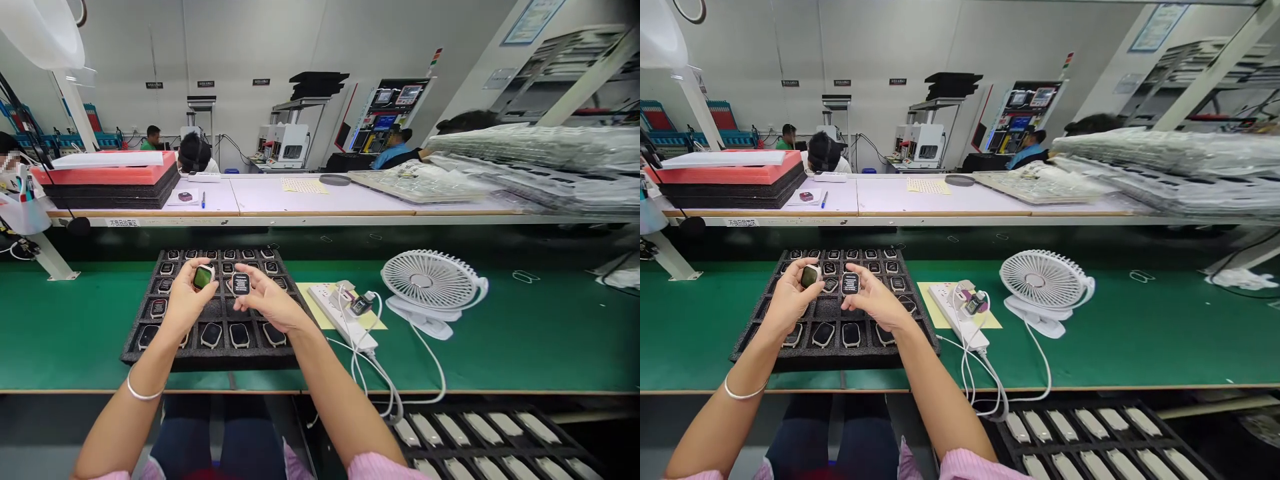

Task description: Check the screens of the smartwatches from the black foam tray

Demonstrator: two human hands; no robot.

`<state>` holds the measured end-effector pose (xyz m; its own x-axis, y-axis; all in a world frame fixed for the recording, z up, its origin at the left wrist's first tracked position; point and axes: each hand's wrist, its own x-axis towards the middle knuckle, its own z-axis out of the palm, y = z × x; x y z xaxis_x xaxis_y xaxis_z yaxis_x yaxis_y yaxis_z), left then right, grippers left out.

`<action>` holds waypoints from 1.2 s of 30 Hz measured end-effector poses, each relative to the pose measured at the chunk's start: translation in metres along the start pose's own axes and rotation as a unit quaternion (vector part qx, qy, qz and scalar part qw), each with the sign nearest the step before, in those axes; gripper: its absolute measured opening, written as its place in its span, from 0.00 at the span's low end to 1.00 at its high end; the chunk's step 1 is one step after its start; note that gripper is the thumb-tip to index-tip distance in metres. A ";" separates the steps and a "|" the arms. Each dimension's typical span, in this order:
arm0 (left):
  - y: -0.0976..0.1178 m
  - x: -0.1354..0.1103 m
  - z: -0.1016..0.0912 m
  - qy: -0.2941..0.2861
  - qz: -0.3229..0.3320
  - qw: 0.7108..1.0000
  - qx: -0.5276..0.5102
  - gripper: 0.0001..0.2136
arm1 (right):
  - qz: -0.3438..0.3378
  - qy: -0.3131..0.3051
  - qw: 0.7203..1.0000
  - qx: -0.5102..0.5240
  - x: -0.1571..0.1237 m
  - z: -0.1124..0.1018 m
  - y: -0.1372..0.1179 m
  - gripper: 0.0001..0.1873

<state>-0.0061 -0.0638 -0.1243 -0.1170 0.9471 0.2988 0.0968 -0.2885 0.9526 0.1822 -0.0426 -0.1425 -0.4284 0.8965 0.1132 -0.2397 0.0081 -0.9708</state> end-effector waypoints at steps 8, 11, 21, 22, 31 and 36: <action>-0.053 0.000 -0.007 -0.065 -0.003 0.963 0.262 0.21 | 0.005 -0.035 0.934 -0.355 0.019 -0.028 0.049 0.29; -0.060 0.003 -0.003 -0.104 -0.015 0.940 0.324 0.24 | -0.021 -0.025 0.914 -0.404 0.023 -0.027 0.055 0.27; -0.032 0.003 0.000 -0.206 0.001 0.831 0.517 0.29 | -0.017 0.073 0.787 -0.613 0.006 -0.061 0.011 0.25; -0.028 0.004 0.006 -0.222 0.008 0.817 0.532 0.28 | 0.042 0.094 0.738 -0.667 0.001 -0.070 0.004 0.22; -0.042 0.020 0.111 -0.266 0.021 0.832 0.486 0.12 | 0.172 0.099 0.675 -0.711 -0.021 -0.079 -0.002 0.12; -0.048 0.026 0.111 -0.263 -0.005 0.886 0.382 0.11 | 0.152 0.119 0.728 -0.658 -0.024 -0.078 -0.004 0.06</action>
<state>0.0963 -0.0094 -0.1684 0.3363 0.9413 0.0304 0.7627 -0.2911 0.5776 0.2611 -0.0300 -0.1580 -0.0876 0.9955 -0.0368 0.9436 0.0711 -0.3232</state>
